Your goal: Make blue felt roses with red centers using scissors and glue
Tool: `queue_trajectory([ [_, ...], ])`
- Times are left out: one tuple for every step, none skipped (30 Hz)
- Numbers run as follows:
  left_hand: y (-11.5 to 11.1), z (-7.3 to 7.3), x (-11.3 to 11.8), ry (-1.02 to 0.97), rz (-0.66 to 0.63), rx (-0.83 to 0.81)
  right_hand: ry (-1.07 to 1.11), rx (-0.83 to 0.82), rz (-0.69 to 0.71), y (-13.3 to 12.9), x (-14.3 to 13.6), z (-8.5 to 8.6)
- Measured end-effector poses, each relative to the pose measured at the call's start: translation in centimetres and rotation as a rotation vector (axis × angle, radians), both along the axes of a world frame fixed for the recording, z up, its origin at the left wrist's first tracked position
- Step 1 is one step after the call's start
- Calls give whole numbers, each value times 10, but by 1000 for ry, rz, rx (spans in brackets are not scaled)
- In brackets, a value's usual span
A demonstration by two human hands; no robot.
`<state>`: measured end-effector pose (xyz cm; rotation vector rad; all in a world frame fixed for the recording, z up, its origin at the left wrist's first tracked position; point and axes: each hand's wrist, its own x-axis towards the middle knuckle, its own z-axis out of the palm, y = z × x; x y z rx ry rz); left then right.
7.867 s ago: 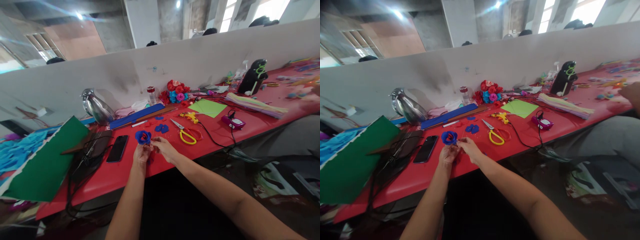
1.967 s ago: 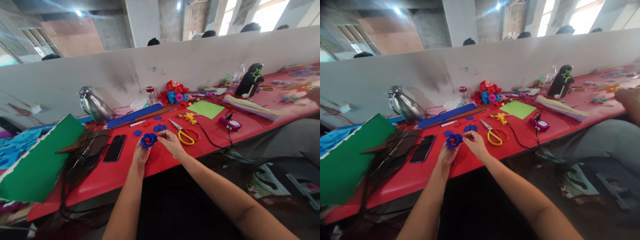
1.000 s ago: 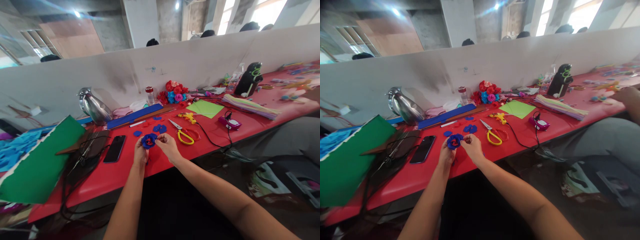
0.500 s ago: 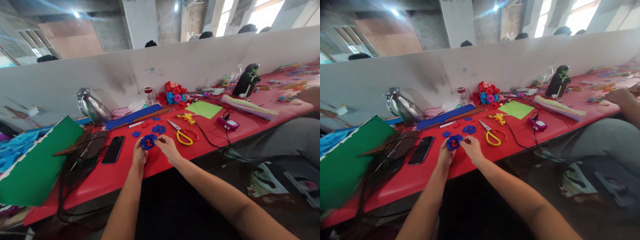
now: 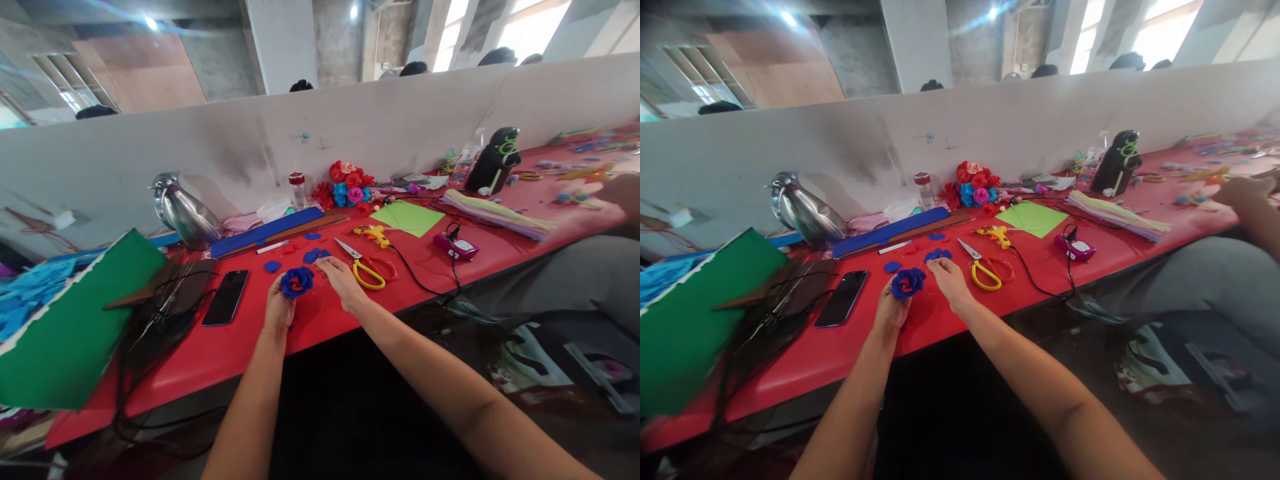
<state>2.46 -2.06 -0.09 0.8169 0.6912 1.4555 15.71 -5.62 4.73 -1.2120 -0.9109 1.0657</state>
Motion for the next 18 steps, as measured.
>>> queue_trajectory([
  [0, 0, 0, 5, -9, 6, -54, -38, 49, 4, 2, 2],
  [-1, 1, 0, 11, -20, 14, -102, -61, 102, 8, 3, 3],
  [-2, 1, 0, 16, -31, 22, -139, -65, 148, 11, 4, 4],
  [-2, 1, 0, 21, -43, 31, -169, -53, 182, 14, 4, 4],
  [-3, 2, 0, 25, -53, 39, -197, -30, 204, 16, 4, 3],
  [-4, 2, 0, 31, -62, 44, -225, -7, 217, 17, 4, 2],
  [-5, 2, 0, 38, -68, 46, -256, 15, 224, 18, 4, 2],
  [-5, 1, 1, 44, -71, 46, -288, 32, 226, 18, 5, 1],
  [-6, 1, 1, 51, -71, 48, -325, 43, 222, 18, 6, 0],
  [-6, 1, 1, 62, -72, 50, -370, 47, 216, 18, 8, -1],
  [-7, 1, 1, 73, -75, 51, -424, 48, 211, 18, 9, -2],
  [-8, 1, 2, 87, -80, 55, -480, 49, 209, 17, 11, -3],
  [-8, 1, 2, 105, -87, 61, -527, 52, 210, 17, 13, -4],
  [-9, 2, 2, 123, -95, 68, -560, 58, 216, 17, 14, -4],
  [-9, 2, 2, 140, -102, 74, -577, 71, 226, 16, 15, -5],
  [-9, 2, 3, 151, -107, 79, -584, 91, 236, 15, 15, -5],
  [-10, 2, 3, 160, -107, 84, -591, 117, 242, 14, 15, -4],
  [-10, 2, 3, 162, -104, 88, -605, 148, 245, 13, 15, -3],
])
